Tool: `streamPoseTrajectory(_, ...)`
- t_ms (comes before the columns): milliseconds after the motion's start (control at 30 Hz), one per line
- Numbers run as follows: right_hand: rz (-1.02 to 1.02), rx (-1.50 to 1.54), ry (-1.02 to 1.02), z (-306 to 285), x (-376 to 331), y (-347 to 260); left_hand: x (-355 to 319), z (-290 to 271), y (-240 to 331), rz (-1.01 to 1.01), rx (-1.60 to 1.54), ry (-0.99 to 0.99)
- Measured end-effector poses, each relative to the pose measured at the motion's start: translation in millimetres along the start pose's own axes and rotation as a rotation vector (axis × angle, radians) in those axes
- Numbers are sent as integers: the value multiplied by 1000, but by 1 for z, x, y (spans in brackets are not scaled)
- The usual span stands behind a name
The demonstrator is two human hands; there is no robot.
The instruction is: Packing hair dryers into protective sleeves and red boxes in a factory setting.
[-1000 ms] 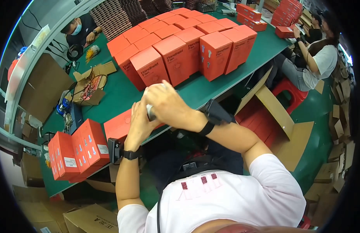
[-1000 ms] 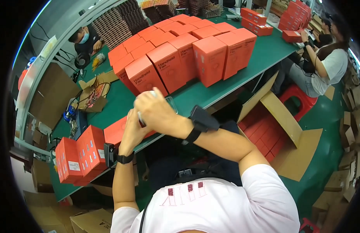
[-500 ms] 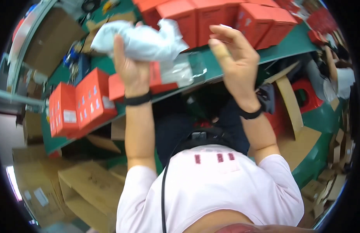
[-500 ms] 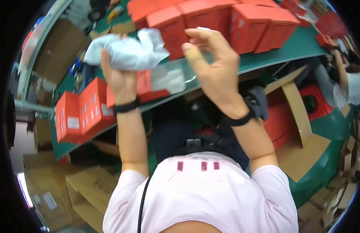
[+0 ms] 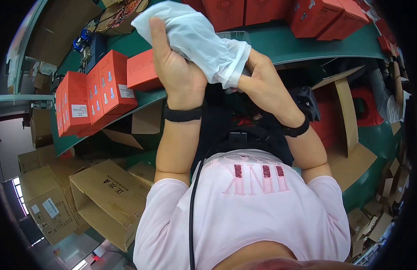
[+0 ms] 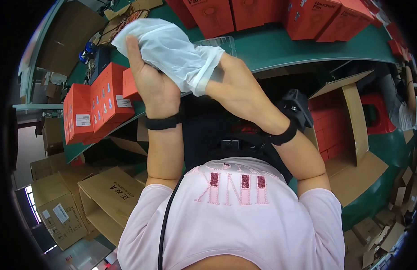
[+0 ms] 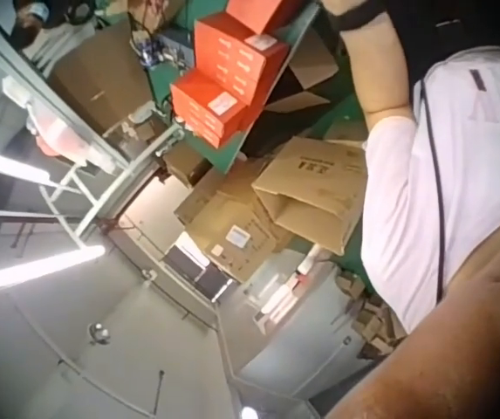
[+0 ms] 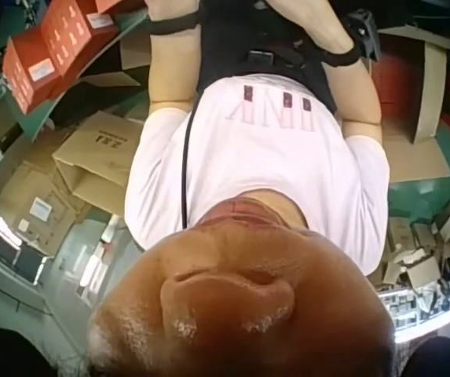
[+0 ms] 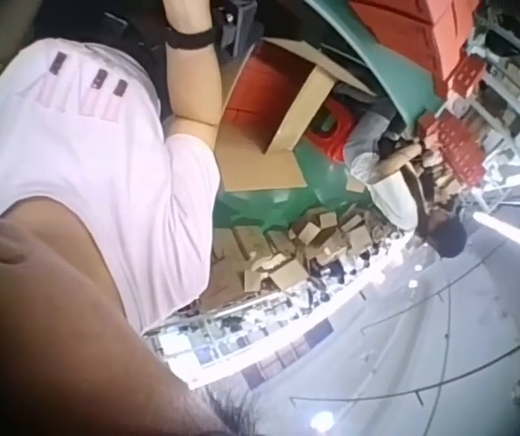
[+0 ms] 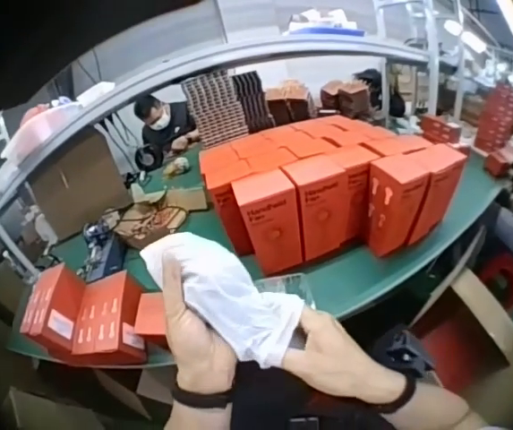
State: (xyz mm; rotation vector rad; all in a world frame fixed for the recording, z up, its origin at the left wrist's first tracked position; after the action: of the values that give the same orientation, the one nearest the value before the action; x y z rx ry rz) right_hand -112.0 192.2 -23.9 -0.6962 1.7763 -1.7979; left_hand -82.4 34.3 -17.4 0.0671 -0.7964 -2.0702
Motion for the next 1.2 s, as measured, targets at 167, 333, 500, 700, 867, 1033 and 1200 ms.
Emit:
streamPoseTrajectory(167, 313, 122, -119, -8, -12, -4, 65, -48, 33, -223, -256, -339)
streamPoseTrajectory(333, 388, 140, -134, -12, -11, -1, 66, -68, 23, -477, -490, -195)
streamPoseTrajectory(500, 352, 89, -158, -6, -21, -4, 69, -86, 16, -659, -660, -88)
streamPoseTrajectory(700, 337, 174, -169, -2, -35, -5, 61, -72, 21, -760, -685, -77)
streamPoseTrajectory(867, 345, 230, -177, -1, -40, -5, 63, -73, 23, -664, -666, -239)
streamPoseTrajectory(1033, 328, 195, -127, -2, -41, -5, 51, -45, 21, -579, -631, -343)
streamPoseTrajectory(1200, 371, 207, -171, -5, -37, -9, 33, -23, 18, -561, -629, -373)
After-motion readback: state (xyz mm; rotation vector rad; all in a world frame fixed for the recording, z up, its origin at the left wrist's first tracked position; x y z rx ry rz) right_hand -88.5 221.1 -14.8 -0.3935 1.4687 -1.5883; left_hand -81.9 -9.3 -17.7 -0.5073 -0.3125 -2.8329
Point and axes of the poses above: each hand's wrist, its own x-axis towards the middle knuckle, its own z-axis out of the palm, y = z × x, the point moved 3 cm from there along x, towards the middle knuckle, and after that the axes turned 14 degrees about z, right-handed, at the moved point
